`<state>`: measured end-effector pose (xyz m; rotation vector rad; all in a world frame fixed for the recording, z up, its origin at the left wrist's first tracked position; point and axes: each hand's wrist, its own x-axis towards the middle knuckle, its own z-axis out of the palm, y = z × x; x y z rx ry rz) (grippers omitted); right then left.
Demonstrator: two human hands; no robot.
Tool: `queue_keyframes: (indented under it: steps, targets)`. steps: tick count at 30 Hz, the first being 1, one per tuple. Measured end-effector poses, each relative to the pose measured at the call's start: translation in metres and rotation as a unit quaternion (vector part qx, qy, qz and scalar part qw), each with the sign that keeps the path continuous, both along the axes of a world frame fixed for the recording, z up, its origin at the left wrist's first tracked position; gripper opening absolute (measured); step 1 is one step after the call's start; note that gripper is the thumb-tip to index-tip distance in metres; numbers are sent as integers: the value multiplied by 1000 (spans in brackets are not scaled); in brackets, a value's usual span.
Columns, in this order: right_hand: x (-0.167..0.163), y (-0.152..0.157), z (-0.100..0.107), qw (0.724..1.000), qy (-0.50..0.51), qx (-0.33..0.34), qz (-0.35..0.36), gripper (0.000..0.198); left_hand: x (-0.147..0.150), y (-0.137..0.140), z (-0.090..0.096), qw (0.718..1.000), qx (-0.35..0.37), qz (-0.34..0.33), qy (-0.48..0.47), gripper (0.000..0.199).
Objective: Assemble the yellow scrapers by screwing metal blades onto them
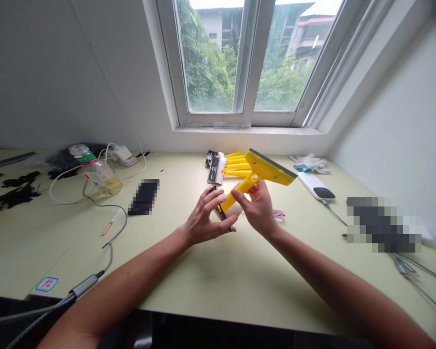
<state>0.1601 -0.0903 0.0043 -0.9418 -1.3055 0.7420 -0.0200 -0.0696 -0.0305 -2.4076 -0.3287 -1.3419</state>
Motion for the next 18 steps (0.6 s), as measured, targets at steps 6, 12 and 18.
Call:
queue_keyframes:
  steps: [6,12,18]
  targets:
    - [-7,1,-12,996,-17,-69,55,39,1,2,-4,999,-14,-32,1,44]
    - [-8,5,-12,980,88,-146,104,42,-1,5,-2,997,-36,-63,-9,66]
    - [-7,7,-13,974,112,-178,83,47,-5,0,3,999,-36,-27,-15,56]
